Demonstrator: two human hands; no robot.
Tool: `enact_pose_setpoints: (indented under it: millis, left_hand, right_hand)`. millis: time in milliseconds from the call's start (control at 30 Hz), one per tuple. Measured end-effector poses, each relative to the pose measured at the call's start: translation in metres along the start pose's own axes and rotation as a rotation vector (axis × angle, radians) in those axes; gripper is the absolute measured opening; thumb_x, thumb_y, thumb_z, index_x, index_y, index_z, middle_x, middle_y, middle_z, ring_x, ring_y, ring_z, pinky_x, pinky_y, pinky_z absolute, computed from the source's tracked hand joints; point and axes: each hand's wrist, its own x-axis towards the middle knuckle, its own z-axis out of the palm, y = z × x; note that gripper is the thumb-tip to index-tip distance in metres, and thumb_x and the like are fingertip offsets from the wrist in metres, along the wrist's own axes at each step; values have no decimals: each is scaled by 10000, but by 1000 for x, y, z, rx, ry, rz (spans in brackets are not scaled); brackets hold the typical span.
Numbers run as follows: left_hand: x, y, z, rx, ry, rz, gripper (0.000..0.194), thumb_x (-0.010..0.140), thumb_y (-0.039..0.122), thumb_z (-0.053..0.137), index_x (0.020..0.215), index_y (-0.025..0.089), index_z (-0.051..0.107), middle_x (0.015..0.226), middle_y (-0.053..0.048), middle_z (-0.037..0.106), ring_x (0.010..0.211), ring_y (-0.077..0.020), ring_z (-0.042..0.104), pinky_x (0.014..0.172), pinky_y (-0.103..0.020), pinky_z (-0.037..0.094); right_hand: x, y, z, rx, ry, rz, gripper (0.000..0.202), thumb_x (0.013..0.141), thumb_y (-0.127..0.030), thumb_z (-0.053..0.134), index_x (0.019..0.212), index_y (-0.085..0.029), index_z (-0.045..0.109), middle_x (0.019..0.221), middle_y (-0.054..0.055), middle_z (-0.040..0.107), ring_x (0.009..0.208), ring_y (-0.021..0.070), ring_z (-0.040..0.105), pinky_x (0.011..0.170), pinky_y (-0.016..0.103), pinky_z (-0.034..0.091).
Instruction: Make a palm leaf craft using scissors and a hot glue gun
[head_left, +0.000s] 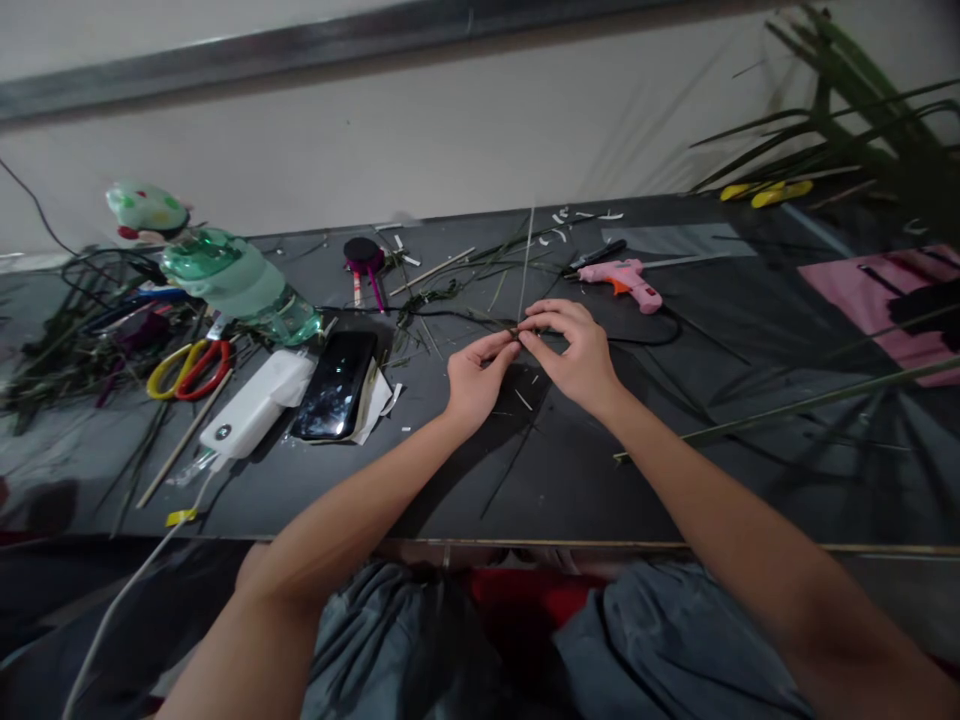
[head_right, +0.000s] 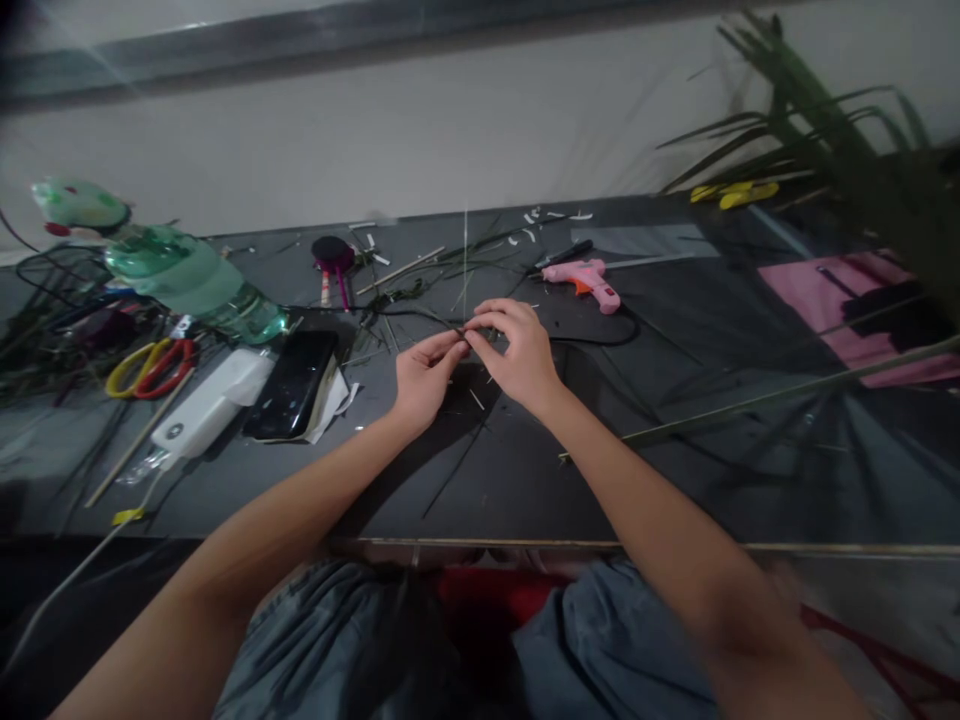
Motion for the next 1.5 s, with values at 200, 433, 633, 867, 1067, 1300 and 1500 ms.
enact_pose_setpoints:
  millis: [200, 433, 633, 867, 1067, 1300, 1500]
  left_hand:
    - [-1, -1, 0, -34, -30, -8, 268, 728, 263, 772, 975, 180, 710, 878, -44, 772, 830, -157, 721, 843, -304, 571]
    - [-1, 1, 0, -46, 1, -6, 178, 716, 234, 778, 858, 174, 690, 834, -32, 754, 811, -144, 715, 815, -291, 571]
    - [-1, 2, -1, -38, -16, 22, 150, 724, 231, 779, 825, 171, 686, 809, -22, 728, 782, -125, 692, 794, -271, 555]
    - [4, -4, -2, -97, -22, 49, 172, 757, 311, 768, 795, 189, 652, 742, 6, 665, 698, -96, 604, 704, -225, 496]
    - [8, -8, -2, -72, -43, 73, 168, 789, 338, 736, 804, 200, 640, 906, -26, 680, 847, -124, 601, 802, -248, 479]
    - [7, -3, -2, -17, -58, 64, 172, 773, 326, 735, 759, 201, 618, 720, 21, 588, 673, -101, 523, 685, -230, 454]
    - [4, -2, 0, 23, -51, 38, 147, 773, 309, 728, 770, 194, 638, 741, 10, 623, 693, -107, 551, 694, -238, 466]
  right_hand:
    - [0, 4, 0, 89, -18, 63, 100, 859, -274, 655, 839, -200, 719, 1049, 62, 691, 1023, 203, 636, 961, 415, 476]
    - [0, 6, 1, 146, -20, 78, 80, 847, -260, 669, 853, -206, 726, 1053, 57, 692, 1030, 194, 640, 971, 413, 483]
    - [0, 6, 2, 155, -36, 102, 86, 845, -271, 665, 853, -210, 726, 1063, 53, 689, 1024, 191, 644, 913, 391, 514]
    - [1, -5, -3, 47, 275, -28, 81, 871, -267, 638, 853, -219, 700, 908, 31, 706, 933, 176, 644, 881, 361, 510]
    - [0, -7, -3, -58, 242, -160, 46, 826, -213, 650, 800, -212, 687, 861, 24, 699, 843, 166, 635, 824, 352, 498]
    - [-3, -5, 2, -46, 97, -32, 124, 849, -323, 627, 906, -240, 700, 985, 44, 696, 975, 208, 621, 920, 415, 472]
    - [-3, 1, 4, 31, 47, 9, 125, 865, -325, 626, 844, -243, 718, 994, 42, 692, 995, 211, 605, 954, 433, 450]
